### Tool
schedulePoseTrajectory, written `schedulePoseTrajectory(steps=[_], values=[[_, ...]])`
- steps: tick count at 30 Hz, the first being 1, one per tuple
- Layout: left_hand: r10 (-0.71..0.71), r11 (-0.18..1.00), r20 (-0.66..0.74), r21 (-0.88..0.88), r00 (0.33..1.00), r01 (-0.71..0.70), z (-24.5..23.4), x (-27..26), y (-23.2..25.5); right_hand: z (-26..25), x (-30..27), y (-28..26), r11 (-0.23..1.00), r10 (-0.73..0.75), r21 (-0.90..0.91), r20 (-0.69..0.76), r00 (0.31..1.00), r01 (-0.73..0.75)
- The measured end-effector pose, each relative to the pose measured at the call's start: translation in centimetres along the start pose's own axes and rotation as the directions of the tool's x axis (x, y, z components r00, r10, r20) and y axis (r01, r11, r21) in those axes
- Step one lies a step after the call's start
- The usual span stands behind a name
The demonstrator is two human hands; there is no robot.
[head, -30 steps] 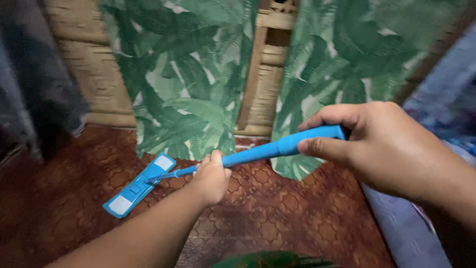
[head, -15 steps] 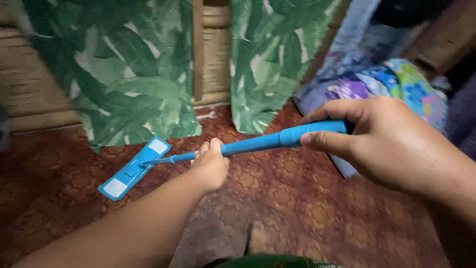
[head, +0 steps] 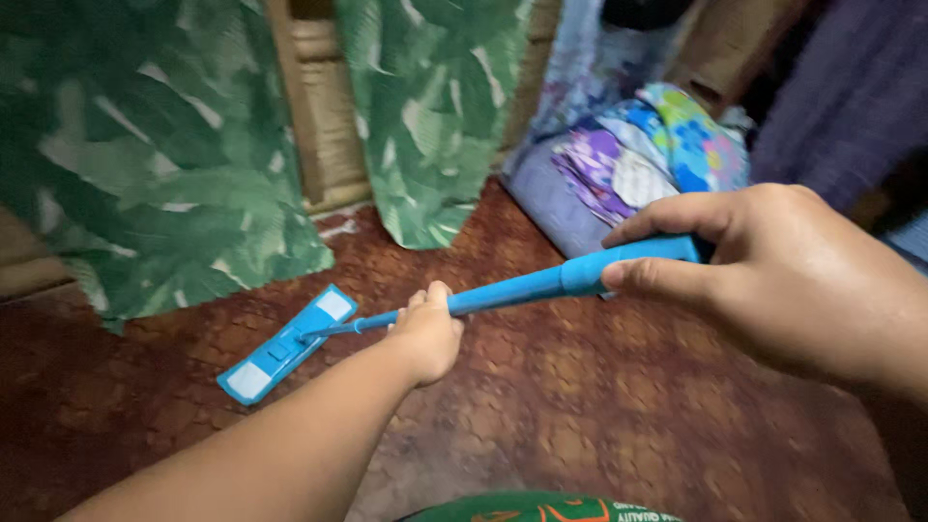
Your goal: The person mops the floor using a blue flat mop, moving it across the patterned floor surface around various pieces of furniture and stored items.
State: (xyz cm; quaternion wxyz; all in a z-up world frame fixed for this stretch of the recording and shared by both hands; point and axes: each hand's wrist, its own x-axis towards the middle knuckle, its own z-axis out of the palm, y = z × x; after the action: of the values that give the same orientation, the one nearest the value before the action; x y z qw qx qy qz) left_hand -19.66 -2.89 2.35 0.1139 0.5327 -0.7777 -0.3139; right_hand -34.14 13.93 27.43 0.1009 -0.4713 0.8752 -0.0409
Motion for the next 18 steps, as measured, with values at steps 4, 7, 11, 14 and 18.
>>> schedulePoseTrajectory(steps=[4, 7, 11, 14, 18], values=[[0.044, 0.999, 0.071, -0.022, 0.996, -0.043, 4.2, -3.5, 2.9, 0.1, -4.3, 4.7, 0.991, 0.111, -0.080, 0.055, 0.992, -0.107], [0.117, 0.992, 0.109, -0.065, 0.987, -0.110, 7.1, -5.8, 4.7, -0.4, -7.3, 7.2, 0.972, 0.170, -0.180, 0.096, 0.981, -0.151], [0.184, 0.983, 0.150, -0.045, 0.971, -0.179, 9.3, -9.2, 6.3, -0.8, -10.8, 9.2, 0.947, 0.268, -0.231, 0.180, 0.946, -0.224], [0.171, 0.985, 0.180, -0.007, 0.969, -0.172, 9.9, -11.8, 6.9, -0.8, -12.8, 9.7, 0.940, 0.316, -0.217, 0.278, 0.907, -0.262], [0.189, 0.973, 0.224, 0.087, 0.956, -0.213, 9.4, -14.5, 5.8, 1.3, -14.5, 8.6, 0.956, 0.289, -0.179, 0.471, 0.834, -0.231]])
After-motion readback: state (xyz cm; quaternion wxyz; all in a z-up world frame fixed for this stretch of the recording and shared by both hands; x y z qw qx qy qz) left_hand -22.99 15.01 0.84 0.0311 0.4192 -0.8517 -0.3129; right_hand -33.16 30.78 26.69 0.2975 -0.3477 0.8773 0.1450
